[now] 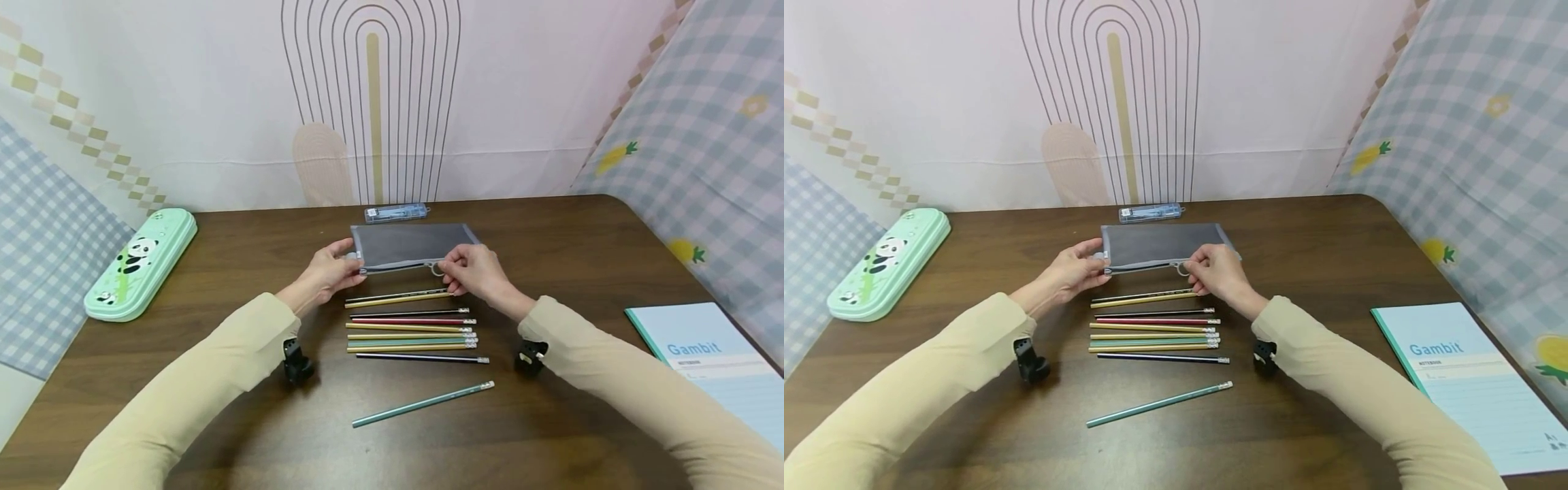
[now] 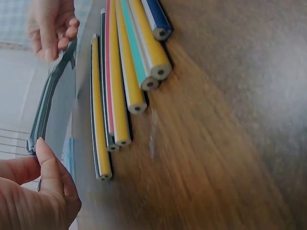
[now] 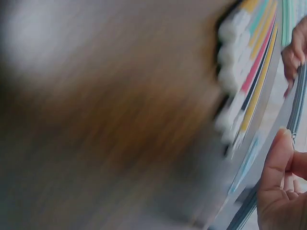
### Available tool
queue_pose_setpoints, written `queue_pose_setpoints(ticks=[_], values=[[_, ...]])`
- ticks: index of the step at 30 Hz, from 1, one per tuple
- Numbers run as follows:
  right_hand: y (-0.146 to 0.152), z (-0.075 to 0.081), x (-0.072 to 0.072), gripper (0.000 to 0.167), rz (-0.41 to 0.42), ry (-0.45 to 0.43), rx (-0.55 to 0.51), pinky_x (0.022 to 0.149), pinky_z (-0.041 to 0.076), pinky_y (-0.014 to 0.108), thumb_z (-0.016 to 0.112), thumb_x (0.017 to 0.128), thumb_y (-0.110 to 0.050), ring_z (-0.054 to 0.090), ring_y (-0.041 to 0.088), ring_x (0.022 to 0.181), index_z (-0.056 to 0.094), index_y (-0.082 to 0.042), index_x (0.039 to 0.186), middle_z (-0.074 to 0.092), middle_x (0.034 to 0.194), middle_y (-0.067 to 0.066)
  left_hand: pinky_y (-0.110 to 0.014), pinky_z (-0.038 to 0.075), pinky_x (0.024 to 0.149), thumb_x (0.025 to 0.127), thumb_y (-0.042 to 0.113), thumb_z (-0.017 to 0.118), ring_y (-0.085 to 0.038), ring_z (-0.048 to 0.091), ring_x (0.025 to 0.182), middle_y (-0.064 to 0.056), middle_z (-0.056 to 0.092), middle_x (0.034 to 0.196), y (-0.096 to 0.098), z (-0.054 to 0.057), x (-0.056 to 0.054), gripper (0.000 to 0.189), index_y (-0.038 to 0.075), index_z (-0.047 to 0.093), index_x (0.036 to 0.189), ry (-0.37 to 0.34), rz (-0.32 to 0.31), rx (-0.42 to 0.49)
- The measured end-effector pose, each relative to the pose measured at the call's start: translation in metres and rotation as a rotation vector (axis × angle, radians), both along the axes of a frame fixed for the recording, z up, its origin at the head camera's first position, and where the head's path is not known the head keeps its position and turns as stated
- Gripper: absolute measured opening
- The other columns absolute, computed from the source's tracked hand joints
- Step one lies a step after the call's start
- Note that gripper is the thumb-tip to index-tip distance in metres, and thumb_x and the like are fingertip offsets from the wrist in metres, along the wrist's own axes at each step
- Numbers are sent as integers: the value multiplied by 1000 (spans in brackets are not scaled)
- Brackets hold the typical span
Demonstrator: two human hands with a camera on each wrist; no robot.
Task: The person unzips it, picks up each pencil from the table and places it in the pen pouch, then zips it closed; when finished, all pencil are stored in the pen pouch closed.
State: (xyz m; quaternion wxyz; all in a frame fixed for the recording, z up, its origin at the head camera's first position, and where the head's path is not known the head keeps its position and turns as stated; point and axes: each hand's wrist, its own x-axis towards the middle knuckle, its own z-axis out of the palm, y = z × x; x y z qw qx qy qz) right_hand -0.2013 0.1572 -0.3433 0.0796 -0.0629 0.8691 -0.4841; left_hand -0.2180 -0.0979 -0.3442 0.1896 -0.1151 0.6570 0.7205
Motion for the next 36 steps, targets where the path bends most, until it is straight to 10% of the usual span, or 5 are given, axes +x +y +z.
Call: queue_pose_setpoints(ticks=[14,36], values=[[60,0,-8,19,-75,23,49,51,56,24,56,94,-7,60,6,51,59,11,96,66,70,13,-13,52,59,92,-7,47,-7,55,68,-12,42,108,-23,1,-1,66,15,24,150,1,-5,-7],[76,-8,-10,16,-53,-13,116,53,56,25,59,92,-7,61,8,55,62,9,94,64,72,13,-13,51,61,93,-6,46,-8,53,70,-12,40,109,-28,-6,0,65,17,23,150,-2,0,15]])
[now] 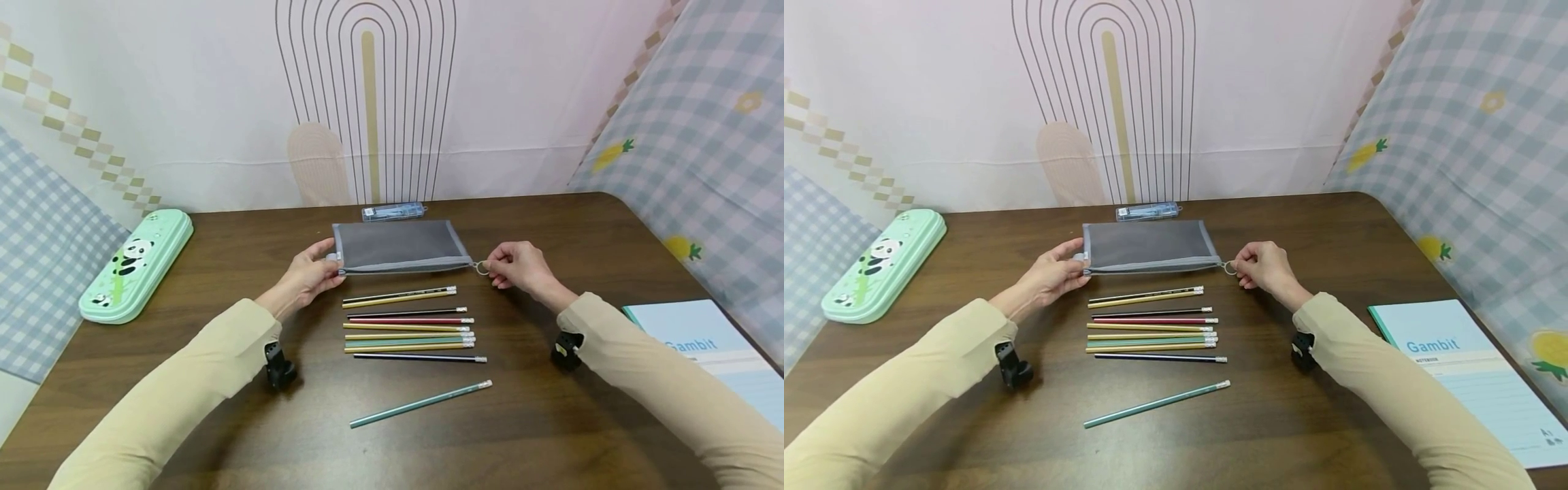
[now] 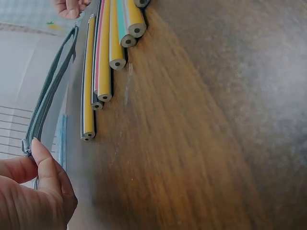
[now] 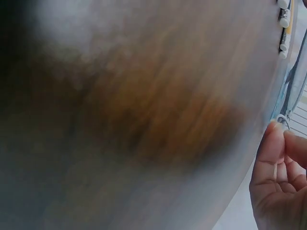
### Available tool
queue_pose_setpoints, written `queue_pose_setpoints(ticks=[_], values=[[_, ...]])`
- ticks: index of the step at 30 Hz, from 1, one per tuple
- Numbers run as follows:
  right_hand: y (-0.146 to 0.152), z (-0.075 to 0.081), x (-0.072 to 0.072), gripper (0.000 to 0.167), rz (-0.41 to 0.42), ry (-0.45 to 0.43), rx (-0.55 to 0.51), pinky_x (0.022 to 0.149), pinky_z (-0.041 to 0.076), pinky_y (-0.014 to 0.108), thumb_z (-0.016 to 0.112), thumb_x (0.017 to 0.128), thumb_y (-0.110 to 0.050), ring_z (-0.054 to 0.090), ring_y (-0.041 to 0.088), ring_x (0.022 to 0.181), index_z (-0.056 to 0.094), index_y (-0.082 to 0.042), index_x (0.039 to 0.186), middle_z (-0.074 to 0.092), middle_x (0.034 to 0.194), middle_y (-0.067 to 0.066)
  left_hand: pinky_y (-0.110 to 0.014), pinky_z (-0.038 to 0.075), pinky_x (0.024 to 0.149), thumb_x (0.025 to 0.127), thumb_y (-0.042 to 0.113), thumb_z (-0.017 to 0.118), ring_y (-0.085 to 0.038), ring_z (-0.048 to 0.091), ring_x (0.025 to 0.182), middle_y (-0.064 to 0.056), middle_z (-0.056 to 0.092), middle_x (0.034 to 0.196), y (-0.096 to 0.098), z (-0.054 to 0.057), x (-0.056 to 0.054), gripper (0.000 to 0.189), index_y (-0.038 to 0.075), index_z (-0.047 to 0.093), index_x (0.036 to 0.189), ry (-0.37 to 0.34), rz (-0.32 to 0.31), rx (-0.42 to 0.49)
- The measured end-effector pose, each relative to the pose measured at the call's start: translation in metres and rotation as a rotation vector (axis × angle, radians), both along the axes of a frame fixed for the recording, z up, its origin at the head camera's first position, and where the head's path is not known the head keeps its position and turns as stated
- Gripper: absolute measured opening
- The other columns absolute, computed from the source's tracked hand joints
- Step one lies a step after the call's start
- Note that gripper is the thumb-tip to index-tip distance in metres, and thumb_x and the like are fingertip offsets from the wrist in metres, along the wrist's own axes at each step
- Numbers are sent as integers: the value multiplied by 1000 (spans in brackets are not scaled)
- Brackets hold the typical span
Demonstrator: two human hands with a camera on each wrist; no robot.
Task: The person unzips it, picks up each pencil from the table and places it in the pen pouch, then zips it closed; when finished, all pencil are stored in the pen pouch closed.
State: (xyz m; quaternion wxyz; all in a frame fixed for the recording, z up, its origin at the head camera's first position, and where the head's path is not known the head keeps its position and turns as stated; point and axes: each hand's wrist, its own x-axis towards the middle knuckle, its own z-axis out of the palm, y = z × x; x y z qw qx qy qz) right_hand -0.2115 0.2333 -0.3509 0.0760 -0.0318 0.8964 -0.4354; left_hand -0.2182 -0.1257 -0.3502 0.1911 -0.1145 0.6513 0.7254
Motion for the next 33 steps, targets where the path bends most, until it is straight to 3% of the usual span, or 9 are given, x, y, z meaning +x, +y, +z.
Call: queue_pose_setpoints(ticks=[8,14,21,25,33], values=[[-3,-1,-6,17,6,59,104,62,58,25,60,92,-9,61,15,68,65,5,99,65,87,17,-13,52,60,93,-6,47,-8,54,71,-10,40,112,1,-1,2,66,21,25,149,16,0,-18],[-14,-1,-17,24,4,50,-14,74,58,27,56,93,-4,66,20,85,60,11,111,63,104,28,-14,52,60,94,-5,47,-8,54,71,-9,42,110,2,-3,4,65,22,26,149,54,-19,-8],[-22,0,-25,30,-15,-35,-95,72,57,24,54,93,-2,64,13,80,54,14,119,60,110,31,-14,52,60,95,-4,47,-7,54,71,-8,42,110,7,-2,4,63,21,27,149,79,-34,-1],[-23,1,-27,33,-36,-71,-136,67,56,19,54,94,-4,60,5,70,52,14,121,62,104,26,-13,51,59,95,-4,46,-7,54,71,-7,42,110,7,-2,4,63,20,27,149,75,-37,-8],[-20,1,-26,36,-61,-183,-207,60,51,14,55,95,-8,53,3,62,49,14,123,56,75,-5,-12,50,57,95,-2,49,-6,52,67,-6,44,107,9,-3,3,57,14,31,147,45,-4,0]])
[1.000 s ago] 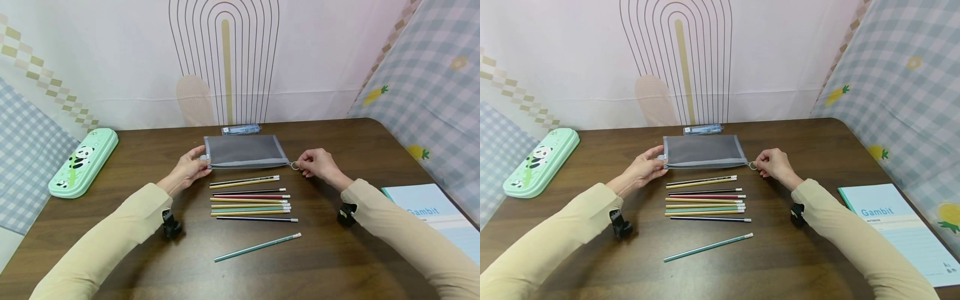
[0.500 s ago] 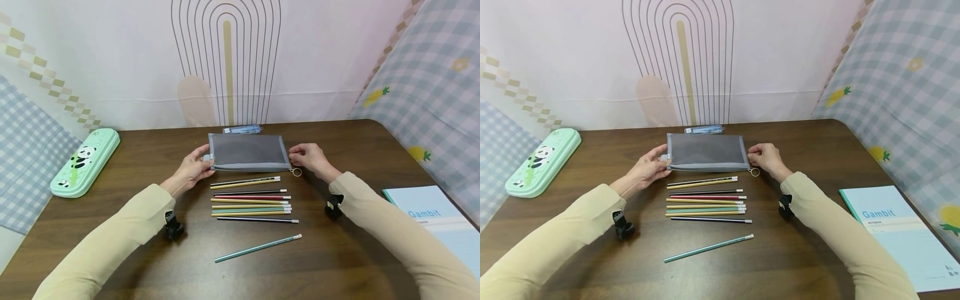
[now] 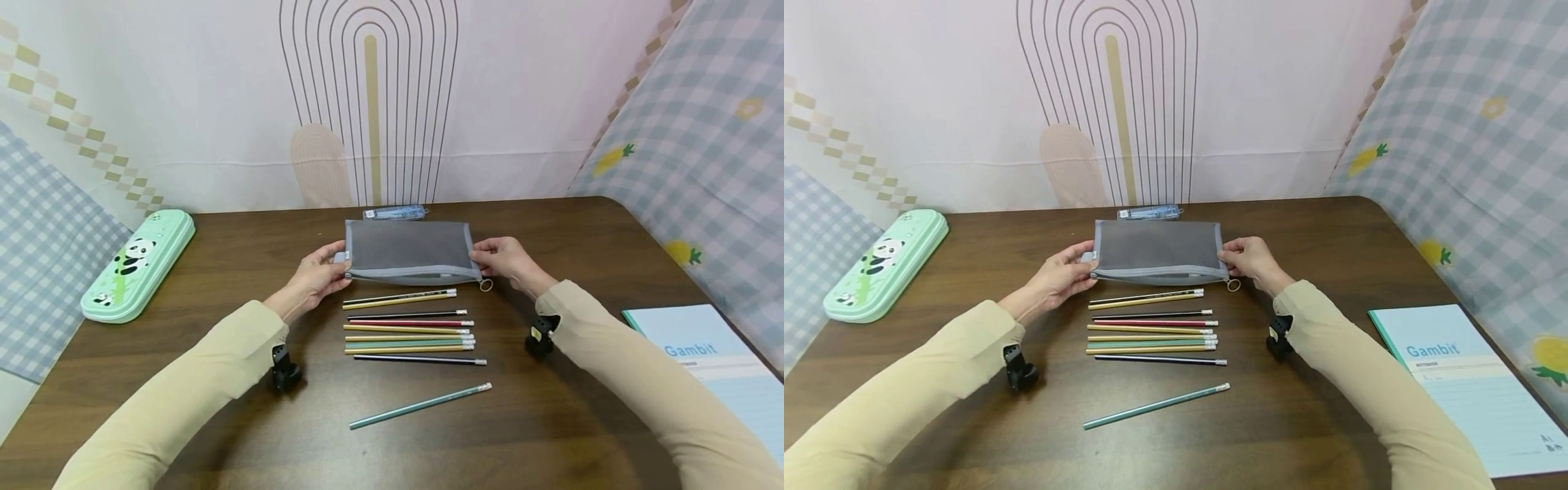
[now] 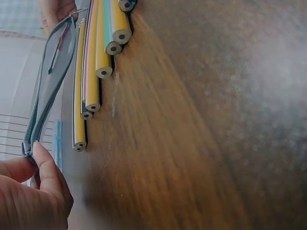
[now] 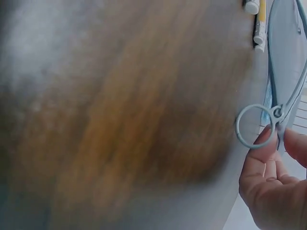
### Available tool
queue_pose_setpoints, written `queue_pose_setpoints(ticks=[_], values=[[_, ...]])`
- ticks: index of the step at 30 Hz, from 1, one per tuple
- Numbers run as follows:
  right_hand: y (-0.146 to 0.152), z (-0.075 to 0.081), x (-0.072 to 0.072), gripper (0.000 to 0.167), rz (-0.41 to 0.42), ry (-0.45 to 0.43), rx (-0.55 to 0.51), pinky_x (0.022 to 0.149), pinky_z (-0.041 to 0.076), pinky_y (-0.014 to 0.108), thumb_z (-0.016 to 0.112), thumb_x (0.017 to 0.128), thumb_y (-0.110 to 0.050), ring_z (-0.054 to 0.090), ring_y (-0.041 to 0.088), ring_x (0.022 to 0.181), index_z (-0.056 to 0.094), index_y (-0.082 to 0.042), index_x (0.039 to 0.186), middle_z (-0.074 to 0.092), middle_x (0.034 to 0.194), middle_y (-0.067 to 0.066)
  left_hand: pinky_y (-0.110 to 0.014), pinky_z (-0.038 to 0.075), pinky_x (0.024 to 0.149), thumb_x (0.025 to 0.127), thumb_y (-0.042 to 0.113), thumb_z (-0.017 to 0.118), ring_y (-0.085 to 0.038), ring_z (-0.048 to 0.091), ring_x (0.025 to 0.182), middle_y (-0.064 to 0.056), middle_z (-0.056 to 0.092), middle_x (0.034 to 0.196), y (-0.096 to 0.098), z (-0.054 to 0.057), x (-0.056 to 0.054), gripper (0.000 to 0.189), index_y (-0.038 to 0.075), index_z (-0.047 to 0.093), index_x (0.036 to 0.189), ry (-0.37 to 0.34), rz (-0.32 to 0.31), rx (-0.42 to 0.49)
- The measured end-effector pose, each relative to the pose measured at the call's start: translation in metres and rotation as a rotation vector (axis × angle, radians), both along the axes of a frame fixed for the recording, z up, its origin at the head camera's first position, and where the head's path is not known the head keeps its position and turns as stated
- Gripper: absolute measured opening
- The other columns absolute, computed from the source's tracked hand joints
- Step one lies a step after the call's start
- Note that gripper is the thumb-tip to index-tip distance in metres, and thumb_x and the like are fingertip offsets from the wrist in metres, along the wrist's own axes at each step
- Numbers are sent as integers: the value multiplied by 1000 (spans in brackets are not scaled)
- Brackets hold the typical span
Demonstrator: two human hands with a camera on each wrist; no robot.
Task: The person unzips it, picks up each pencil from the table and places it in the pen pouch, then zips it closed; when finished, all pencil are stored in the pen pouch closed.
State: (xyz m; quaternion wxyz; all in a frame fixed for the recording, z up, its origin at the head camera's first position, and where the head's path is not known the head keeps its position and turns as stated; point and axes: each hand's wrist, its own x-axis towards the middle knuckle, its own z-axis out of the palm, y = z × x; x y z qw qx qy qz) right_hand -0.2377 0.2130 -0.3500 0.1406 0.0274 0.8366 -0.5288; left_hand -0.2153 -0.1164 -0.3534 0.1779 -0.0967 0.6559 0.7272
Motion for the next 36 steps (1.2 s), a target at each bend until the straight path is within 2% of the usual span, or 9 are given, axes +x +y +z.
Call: queue_pose_setpoints(ticks=[8,15,19,21,24,28,32,36], values=[[3,-2,5,28,-5,-67,-97,58,50,13,53,96,-9,52,2,59,48,11,115,55,72,-6,-13,52,62,96,5,50,-4,56,71,-9,49,112,-1,-2,0,53,6,33,145,-11,38,1],[11,1,10,12,-51,-142,-209,54,49,12,51,96,-7,52,1,57,49,2,103,55,67,-7,-18,53,82,95,2,49,-5,55,85,-9,50,117,0,-1,1,52,-1,31,144,41,113,-9],[18,3,14,4,-68,-206,-312,53,49,13,50,96,-6,53,2,56,50,-4,92,56,65,-6,-17,54,76,94,0,50,-5,57,81,-6,55,105,7,1,7,46,-4,38,138,64,142,23],[21,4,16,6,-70,-234,-366,53,49,13,50,96,-5,53,3,55,51,-6,90,56,65,-4,-16,55,71,94,-1,51,-5,59,74,-3,59,94,16,3,12,42,-6,41,135,49,120,70],[25,5,19,6,-81,-262,-412,53,49,13,49,96,-6,53,3,54,50,-6,90,56,65,-4,-17,55,68,94,0,51,-6,62,70,-1,63,83,32,3,19,39,-9,43,131,-8,15,148],[28,6,24,5,-111,-299,-473,54,49,13,49,97,-7,53,3,55,49,-6,92,56,67,-4,-17,55,72,97,3,48,-9,65,75,-3,65,84,57,1,25,37,-10,45,131,-100,-124,189],[26,6,29,9,-139,-337,-552,54,50,13,48,97,-6,55,4,55,51,-7,89,58,66,-3,-16,55,72,97,8,50,-11,66,78,-12,67,97,80,-3,26,35,-7,50,128,-168,-138,181],[24,7,33,9,-150,-345,-600,56,51,14,48,97,-6,56,4,55,51,-7,89,59,64,-3,-16,55,70,97,12,52,-13,67,81,-22,61,118,96,-7,25,34,-6,53,125,-191,-99,191]])
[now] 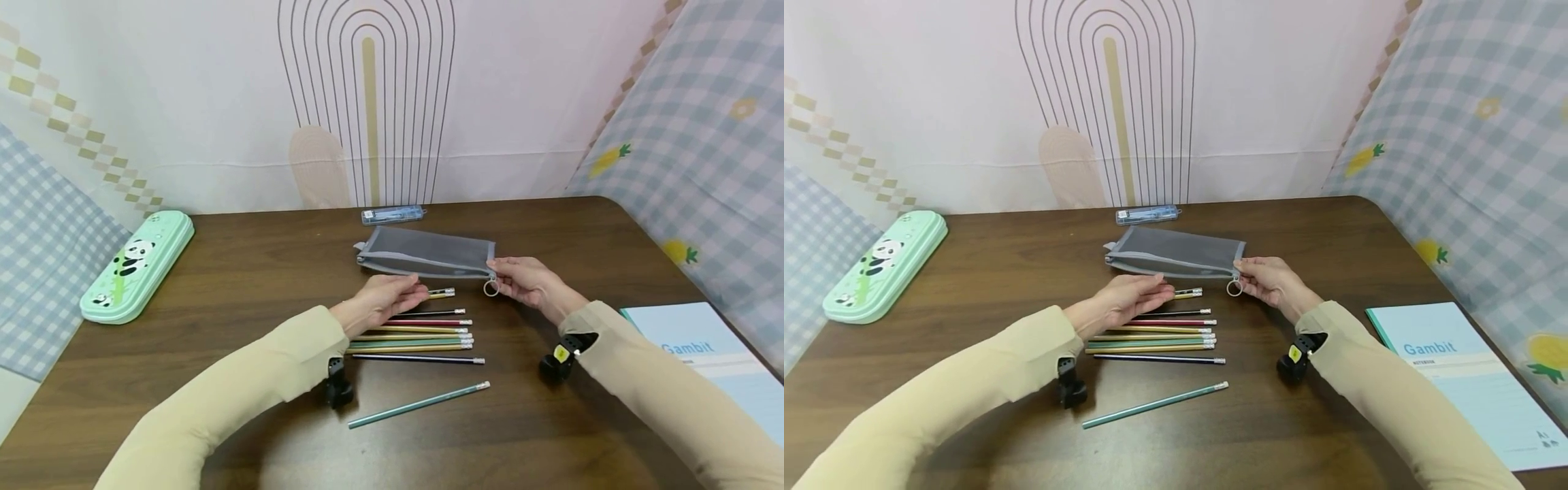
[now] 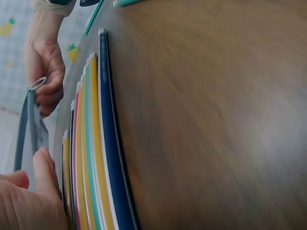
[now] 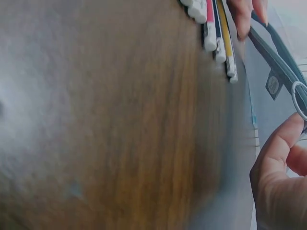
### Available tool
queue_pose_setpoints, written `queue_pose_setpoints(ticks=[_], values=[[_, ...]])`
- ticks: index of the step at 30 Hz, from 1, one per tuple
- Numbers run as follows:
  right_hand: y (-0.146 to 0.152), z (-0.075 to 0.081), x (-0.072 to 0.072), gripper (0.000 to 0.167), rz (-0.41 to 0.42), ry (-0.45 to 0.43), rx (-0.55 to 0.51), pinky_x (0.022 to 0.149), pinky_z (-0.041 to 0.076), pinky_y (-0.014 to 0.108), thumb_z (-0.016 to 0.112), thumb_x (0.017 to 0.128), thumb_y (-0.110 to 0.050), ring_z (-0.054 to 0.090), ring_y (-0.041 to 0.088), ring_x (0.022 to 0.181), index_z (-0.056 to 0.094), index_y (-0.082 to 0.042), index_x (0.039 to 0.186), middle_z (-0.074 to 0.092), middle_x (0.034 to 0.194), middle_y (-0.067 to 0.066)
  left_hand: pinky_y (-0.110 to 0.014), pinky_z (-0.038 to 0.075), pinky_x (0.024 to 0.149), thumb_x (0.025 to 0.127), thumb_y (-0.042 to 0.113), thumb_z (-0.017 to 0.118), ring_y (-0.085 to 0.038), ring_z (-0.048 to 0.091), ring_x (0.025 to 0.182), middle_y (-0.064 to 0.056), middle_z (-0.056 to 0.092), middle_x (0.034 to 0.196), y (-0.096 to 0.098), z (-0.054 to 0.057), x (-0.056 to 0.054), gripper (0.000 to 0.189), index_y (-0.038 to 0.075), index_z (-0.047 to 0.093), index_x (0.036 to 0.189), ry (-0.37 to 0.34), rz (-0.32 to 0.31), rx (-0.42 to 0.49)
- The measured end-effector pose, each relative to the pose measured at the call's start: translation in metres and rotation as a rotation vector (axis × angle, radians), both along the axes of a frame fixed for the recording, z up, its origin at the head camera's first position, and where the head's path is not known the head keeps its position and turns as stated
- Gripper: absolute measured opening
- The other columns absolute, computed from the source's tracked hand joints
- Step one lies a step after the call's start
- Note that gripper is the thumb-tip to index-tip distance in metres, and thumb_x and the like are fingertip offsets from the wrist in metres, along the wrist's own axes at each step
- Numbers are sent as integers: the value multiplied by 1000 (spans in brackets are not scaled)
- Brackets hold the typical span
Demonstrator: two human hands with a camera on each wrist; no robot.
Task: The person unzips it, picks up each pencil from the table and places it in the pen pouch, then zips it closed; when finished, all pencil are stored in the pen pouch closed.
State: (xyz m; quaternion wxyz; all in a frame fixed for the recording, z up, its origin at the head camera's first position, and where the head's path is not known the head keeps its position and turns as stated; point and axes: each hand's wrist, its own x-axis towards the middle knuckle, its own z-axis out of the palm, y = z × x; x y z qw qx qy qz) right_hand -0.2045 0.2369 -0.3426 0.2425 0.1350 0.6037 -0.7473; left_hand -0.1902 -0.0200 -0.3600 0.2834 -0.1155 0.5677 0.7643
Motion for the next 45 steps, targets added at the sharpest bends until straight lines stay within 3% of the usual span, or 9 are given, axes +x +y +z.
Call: queue_pose_setpoints(ticks=[7,12,15,21,27,30,34,39,45], values=[[3,-1,8,19,2,2,-32,59,53,15,48,97,-6,59,5,57,57,-9,80,60,65,-2,-18,56,70,96,5,52,-11,67,75,-25,61,116,20,-3,-4,24,-6,53,117,62,123,8],[10,-3,13,10,18,79,95,62,55,17,53,96,-12,62,5,59,55,-6,88,60,67,-2,-22,57,74,93,-5,51,-12,67,74,-25,64,109,26,-2,-6,26,-4,54,118,113,145,9],[11,-2,15,16,-1,214,250,61,55,17,56,94,-15,61,4,60,47,-3,99,58,72,-3,-22,57,74,92,-6,52,-13,67,74,-26,64,110,27,-1,-7,27,-3,54,119,128,135,24],[-2,6,17,28,-50,624,670,58,51,17,64,90,-15,53,3,64,49,5,103,53,78,0,-21,57,71,92,-6,53,-12,67,71,-24,67,102,32,1,-9,27,-3,56,118,163,91,20],[-33,13,19,24,173,855,830,62,44,18,70,85,-10,51,14,74,59,2,102,59,87,11,-25,56,80,92,-5,54,-13,67,76,-25,65,107,39,3,-9,31,-2,57,122,177,44,18],[-43,12,21,23,233,913,890,63,44,21,71,82,-6,51,18,74,60,0,101,57,86,10,-27,55,82,92,-4,54,-13,67,75,-24,66,106,43,4,-8,31,-2,56,123,181,5,6],[-45,12,20,18,229,963,968,62,44,24,70,82,-3,52,18,72,62,0,98,60,83,10,-27,56,80,92,-4,54,-12,66,72,-23,67,102,46,4,-8,30,-3,56,122,180,-41,-4],[-38,10,15,11,152,985,1022,59,45,22,64,85,-1,57,18,70,66,2,96,65,81,12,-27,57,77,92,-5,53,-12,66,67,-22,68,96,43,3,-14,28,-6,56,120,182,-109,-38],[-23,13,8,15,59,918,995,54,47,16,62,88,-4,58,10,63,67,3,101,68,85,17,-32,55,85,92,-3,55,-12,66,69,-28,62,112,18,9,-29,33,-8,54,124,239,-179,-128]])
